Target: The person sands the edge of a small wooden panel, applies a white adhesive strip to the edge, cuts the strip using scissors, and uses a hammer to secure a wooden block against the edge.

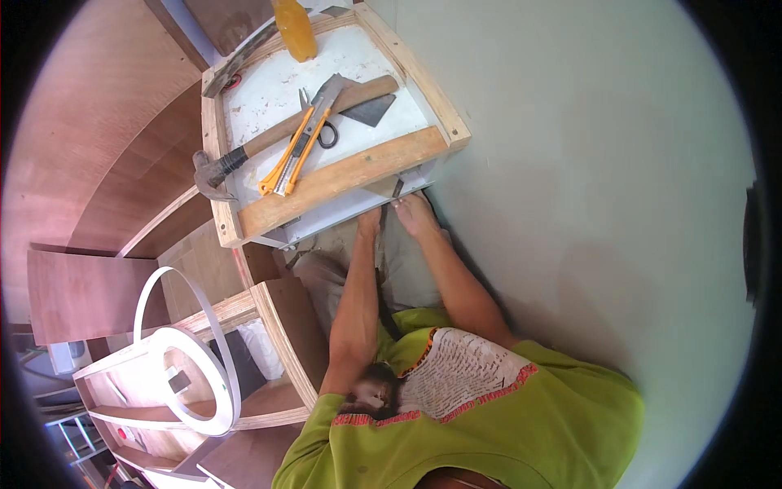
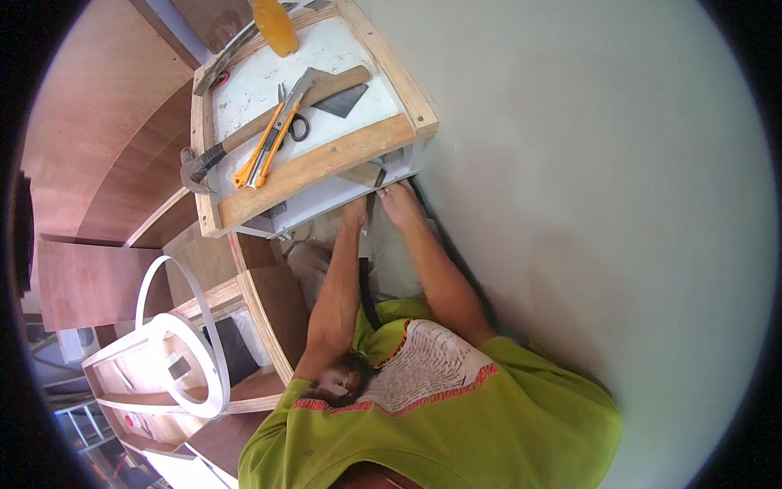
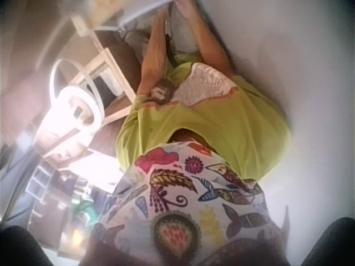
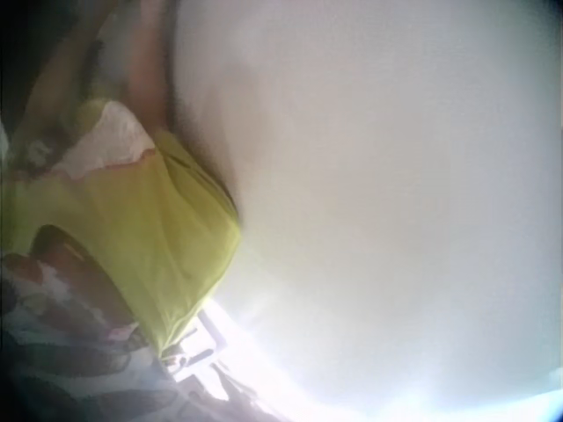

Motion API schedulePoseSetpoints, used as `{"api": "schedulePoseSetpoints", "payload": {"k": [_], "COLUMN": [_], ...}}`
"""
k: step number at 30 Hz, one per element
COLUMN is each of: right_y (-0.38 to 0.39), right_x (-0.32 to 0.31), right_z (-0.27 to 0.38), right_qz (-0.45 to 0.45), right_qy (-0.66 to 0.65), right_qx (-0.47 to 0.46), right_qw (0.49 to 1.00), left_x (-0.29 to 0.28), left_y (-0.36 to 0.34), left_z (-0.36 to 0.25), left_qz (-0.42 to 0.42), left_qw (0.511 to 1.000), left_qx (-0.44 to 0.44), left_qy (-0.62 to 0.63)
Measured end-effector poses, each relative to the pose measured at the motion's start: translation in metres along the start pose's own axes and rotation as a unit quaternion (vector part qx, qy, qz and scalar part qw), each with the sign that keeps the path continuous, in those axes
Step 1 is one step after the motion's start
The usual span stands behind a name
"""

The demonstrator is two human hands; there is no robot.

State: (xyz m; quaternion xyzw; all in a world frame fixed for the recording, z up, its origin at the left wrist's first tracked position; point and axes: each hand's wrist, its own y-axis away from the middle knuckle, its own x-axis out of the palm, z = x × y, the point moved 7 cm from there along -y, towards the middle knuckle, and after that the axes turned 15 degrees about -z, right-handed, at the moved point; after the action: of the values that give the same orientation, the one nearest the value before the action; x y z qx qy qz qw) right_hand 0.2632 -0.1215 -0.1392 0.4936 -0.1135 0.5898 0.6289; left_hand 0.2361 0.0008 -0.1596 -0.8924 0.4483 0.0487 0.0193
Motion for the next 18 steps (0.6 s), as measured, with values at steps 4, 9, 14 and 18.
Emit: {"api": "schedulePoseSetpoints", "payload": {"k": [4, 9, 14, 18], "right_y": [0.029, 0.013, -0.003, -0.009], "right_x": [0.011, 0.006, 0.01, -0.017], "right_z": [0.024, 0.017, 0.005, 0.02], "right_qz": [0.014, -0.05, -0.059, -0.083], "right_qy": [-0.013, -0.023, -0.027, -0.014], "right_qx": [-0.036, -0.036, -0.021, -0.035], "right_qw": [0.999, 0.998, 0.998, 0.996], "left_x": [0.01, 0.021, 0.016, 0.022], "left_y": [0.003, -0.012, -0.023, -0.011], "left_z": [0.007, 0.064, 0.104, 0.031], "left_qz": [0.004, -0.004, -0.011, 0.027], "left_qw": [0.999, 1.0, 0.999, 0.996], "left_qx": [-0.002, 0.025, -0.027, 0.063], "left_qy": [0.037, 0.019, 0.025, -0.048]}}
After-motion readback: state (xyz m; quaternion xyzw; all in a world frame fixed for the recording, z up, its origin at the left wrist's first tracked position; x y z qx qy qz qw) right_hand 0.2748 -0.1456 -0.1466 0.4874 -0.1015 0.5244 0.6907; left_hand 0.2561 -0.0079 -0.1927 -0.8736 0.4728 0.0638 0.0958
